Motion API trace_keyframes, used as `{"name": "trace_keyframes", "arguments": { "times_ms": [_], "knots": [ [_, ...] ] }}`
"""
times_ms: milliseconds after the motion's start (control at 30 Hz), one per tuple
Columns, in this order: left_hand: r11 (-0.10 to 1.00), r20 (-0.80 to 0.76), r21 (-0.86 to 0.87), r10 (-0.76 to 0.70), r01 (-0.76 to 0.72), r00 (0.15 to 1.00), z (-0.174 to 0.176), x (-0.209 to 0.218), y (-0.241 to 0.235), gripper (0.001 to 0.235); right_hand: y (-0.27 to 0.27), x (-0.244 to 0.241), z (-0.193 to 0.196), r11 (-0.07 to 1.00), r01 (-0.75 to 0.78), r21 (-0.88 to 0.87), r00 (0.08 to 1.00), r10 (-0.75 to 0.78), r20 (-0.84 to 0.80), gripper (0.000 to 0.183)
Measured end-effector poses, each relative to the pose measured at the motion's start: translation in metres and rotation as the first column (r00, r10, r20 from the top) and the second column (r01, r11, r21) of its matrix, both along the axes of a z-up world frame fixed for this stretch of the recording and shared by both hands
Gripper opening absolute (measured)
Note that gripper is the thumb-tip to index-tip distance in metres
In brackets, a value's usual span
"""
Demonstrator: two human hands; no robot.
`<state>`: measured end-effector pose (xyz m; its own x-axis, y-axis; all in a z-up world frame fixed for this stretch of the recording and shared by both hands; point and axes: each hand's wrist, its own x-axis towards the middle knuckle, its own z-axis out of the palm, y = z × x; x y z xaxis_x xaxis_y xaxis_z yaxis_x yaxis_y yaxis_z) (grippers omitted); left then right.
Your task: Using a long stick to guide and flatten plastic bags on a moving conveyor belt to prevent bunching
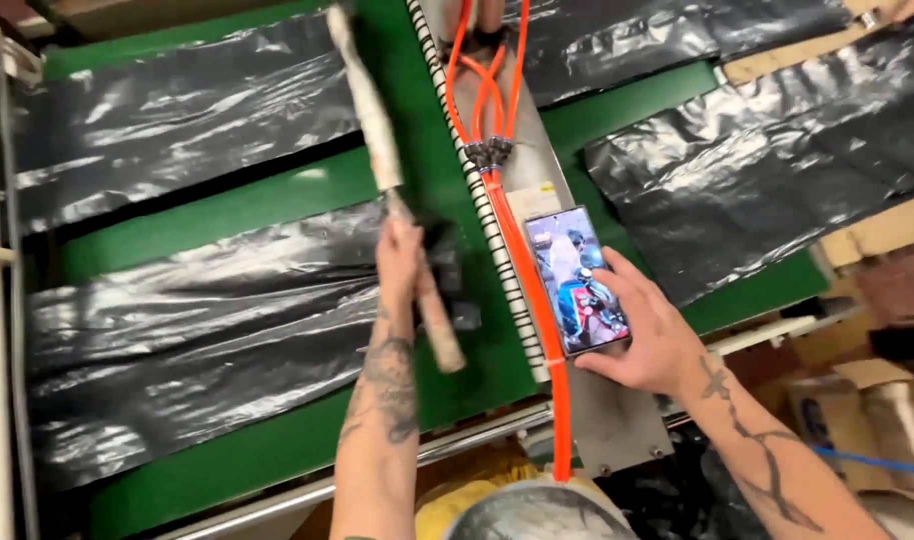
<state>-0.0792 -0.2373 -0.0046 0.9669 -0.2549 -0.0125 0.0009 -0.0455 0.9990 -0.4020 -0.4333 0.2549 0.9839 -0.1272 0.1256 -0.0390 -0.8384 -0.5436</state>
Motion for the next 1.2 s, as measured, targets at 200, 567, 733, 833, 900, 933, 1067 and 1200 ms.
{"name": "trace_keyframes", "arguments": {
  "times_ms": [200,567,733,833,900,933,1067,1200],
  "knots": [
    [0.983,-0.353,-0.18,-0.106,0.044,0.93,-0.006,-0.008,-0.005,0.073,0.005,0.001,-0.009,0.994,0.088,-0.07,0.994,-0.083,0.07,0.11],
    [0.824,-0.209,0.545,0.309,-0.152,0.928,0.164,-0.13,0.322,0.073,0.03,0.034,0.035,0.341,0.593,0.729,0.802,-0.331,-0.498,0.074],
    [0.647,0.195,0.585,0.472,-0.488,0.86,0.114,-0.182,0.393,0.072,0.03,0.039,0.031,0.358,0.658,0.662,0.75,-0.38,-0.541,0.063],
    [0.57,0.34,0.529,0.536,-0.629,0.773,0.102,-0.191,0.392,0.071,0.027,0.037,0.028,0.369,0.659,0.655,0.75,-0.375,-0.544,0.068],
    [0.478,0.487,0.569,0.459,-0.669,0.743,0.095,-0.194,0.394,0.072,0.023,0.039,0.028,0.381,0.639,0.668,0.768,-0.349,-0.537,0.065],
    [0.472,0.481,0.564,0.48,-0.678,0.734,0.091,-0.193,0.393,0.072,0.016,0.038,0.027,0.403,0.632,0.662,0.775,-0.339,-0.533,0.065],
    [0.504,0.537,0.481,0.476,-0.717,0.696,0.093,-0.203,0.398,0.07,0.001,0.055,0.042,0.918,0.337,0.207,0.919,-0.272,-0.286,0.102],
    [0.453,0.514,0.49,0.539,-0.745,0.667,0.105,-0.2,0.388,0.069,-0.02,0.077,0.049,0.995,0.095,0.0,0.955,-0.092,-0.281,0.091]
  ]
}}
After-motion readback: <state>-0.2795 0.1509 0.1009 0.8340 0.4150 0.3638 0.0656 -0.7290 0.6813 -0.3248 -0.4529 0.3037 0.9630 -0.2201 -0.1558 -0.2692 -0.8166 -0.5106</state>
